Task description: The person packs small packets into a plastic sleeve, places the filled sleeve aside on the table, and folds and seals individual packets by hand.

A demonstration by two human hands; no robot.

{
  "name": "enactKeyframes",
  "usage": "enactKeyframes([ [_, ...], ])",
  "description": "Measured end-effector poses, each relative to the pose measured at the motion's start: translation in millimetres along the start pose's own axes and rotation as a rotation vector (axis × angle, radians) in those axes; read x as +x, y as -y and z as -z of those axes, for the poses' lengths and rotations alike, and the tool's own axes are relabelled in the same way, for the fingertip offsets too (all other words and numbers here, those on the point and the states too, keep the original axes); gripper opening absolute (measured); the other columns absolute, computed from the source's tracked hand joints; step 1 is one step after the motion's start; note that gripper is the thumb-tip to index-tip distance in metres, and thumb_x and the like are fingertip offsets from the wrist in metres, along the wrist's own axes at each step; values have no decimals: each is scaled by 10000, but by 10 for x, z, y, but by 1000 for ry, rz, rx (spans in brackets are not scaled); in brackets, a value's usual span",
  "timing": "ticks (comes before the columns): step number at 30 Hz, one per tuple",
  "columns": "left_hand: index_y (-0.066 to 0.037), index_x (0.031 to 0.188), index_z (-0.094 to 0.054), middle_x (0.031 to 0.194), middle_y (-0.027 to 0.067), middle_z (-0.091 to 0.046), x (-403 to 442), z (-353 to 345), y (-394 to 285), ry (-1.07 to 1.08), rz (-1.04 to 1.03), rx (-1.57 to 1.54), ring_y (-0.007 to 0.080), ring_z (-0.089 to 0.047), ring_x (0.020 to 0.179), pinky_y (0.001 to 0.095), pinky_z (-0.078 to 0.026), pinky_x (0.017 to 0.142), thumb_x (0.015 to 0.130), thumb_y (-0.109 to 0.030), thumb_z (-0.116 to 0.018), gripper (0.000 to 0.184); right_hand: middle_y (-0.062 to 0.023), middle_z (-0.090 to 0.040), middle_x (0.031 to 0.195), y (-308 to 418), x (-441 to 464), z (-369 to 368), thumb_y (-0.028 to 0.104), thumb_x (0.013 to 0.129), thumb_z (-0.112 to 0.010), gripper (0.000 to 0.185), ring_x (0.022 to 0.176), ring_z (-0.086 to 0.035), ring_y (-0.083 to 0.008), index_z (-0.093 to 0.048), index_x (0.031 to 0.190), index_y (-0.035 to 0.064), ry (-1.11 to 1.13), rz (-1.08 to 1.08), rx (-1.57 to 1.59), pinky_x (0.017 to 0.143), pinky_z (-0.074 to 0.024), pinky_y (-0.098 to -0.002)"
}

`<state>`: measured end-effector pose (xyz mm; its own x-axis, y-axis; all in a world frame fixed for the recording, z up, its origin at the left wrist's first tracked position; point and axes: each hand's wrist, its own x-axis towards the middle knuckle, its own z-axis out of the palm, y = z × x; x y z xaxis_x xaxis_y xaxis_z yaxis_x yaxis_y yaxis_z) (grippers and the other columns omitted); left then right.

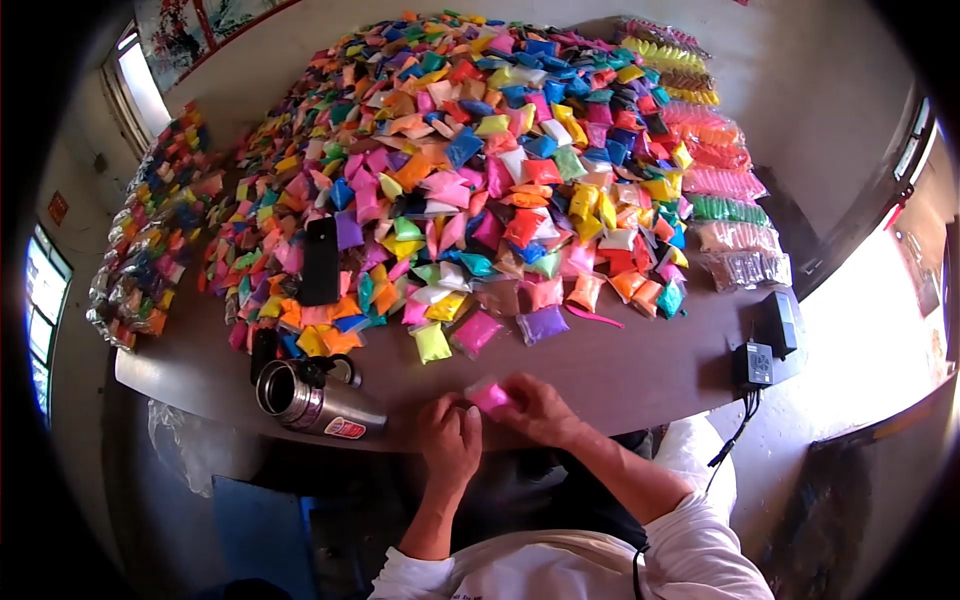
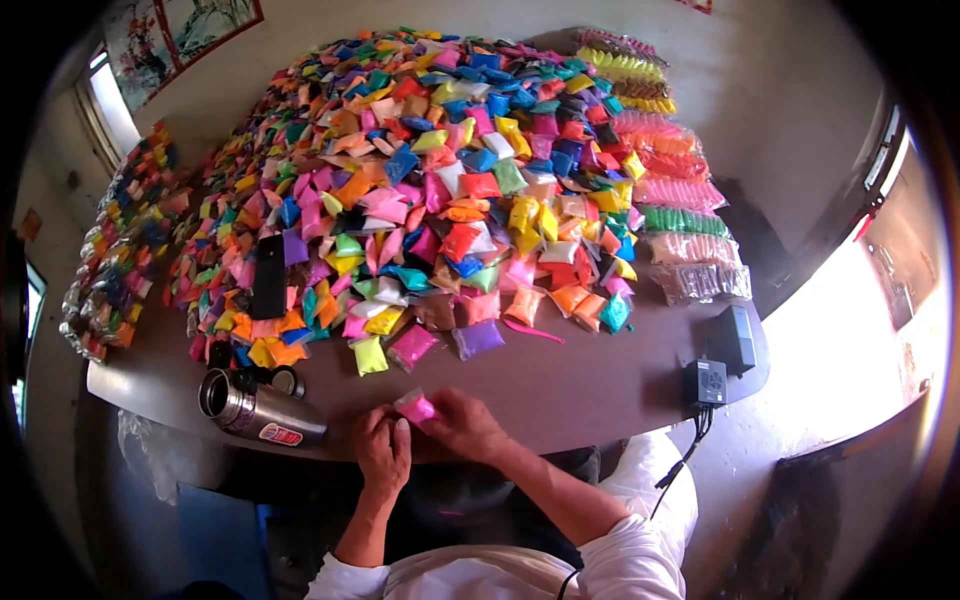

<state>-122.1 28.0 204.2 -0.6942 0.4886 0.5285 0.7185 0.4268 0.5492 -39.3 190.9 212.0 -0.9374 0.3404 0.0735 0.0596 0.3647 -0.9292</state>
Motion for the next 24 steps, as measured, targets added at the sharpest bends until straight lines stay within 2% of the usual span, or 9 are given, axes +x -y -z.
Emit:
enactKeyframes([
  [6,-23,816,-695,1046,115,-680,2,39,32,64,28,-99,340,-611,971,448,-459,881,912,-224,-582,249,-70,-611,859,103,30,3,187,845,-727,375,799,-574,-133,-605,1154,13,114,-15,-5,732,-491,-323],
  [9,2,761,-652,1005,136,-664,33,50,15,55,1,-115,343,-612,915,427,-463,834,955,-276,-541,357,-60,-627,893,49,62,66,179,861,-722,368,829,-576,-132,-607,1167,11,212,-64,224,758,-490,-304],
  [13,-4,771,-650,1001,129,-670,32,-9,32,12,-10,-51,342,-616,905,443,-459,840,943,-256,-581,313,-35,-632,982,217,210,149,103,932,-636,310,923,-580,-127,-579,1218,0,386,18,151,797,-490,-269],
  [15,-2,849,-673,1032,148,-667,30,-19,32,24,22,-57,349,-620,913,451,-472,842,922,-261,-607,277,-23,-636,1018,94,260,108,85,950,-605,296,947,-579,-122,-569,1231,0,452,-109,152,807,-489,-270],
  [16,-2,886,-669,1049,153,-655,29,-33,32,20,3,-17,355,-607,935,451,-466,853,929,-257,-597,269,-23,-636,1018,44,278,98,85,950,-605,296,947,-579,-122,-569,1231,0,456,-123,156,807,-489,-270],
  [18,-9,982,-661,1082,163,-626,-16,-21,55,91,17,7,369,-575,990,450,-451,874,945,-252,-574,261,-97,-659,838,-35,240,31,126,875,-679,235,752,-602,-169,-644,1076,10,249,67,210,682,-483,-324],
  [19,-9,982,-661,1082,163,-626,1,-22,50,101,29,8,369,-575,990,450,-451,874,945,-252,-574,261,-97,-659,838,-44,232,8,126,875,-679,235,752,-602,-169,-644,1076,10,255,54,216,682,-483,-324],
  [21,-16,1011,-663,1062,154,-630,17,0,23,54,2,-41,368,-580,978,447,-450,865,947,-252,-573,260,-45,-649,827,-38,209,-27,76,904,-646,160,761,-582,-121,-650,1049,7,222,-37,601,672,-475,-296],
  [24,-27,1041,-670,1070,137,-638,6,-1,40,82,19,-80,359,-584,978,438,-439,890,960,-251,-544,270,1,-644,851,-26,231,60,68,936,-622,169,776,-566,-88,-653,1092,10,335,-99,543,674,-468,-272],
])
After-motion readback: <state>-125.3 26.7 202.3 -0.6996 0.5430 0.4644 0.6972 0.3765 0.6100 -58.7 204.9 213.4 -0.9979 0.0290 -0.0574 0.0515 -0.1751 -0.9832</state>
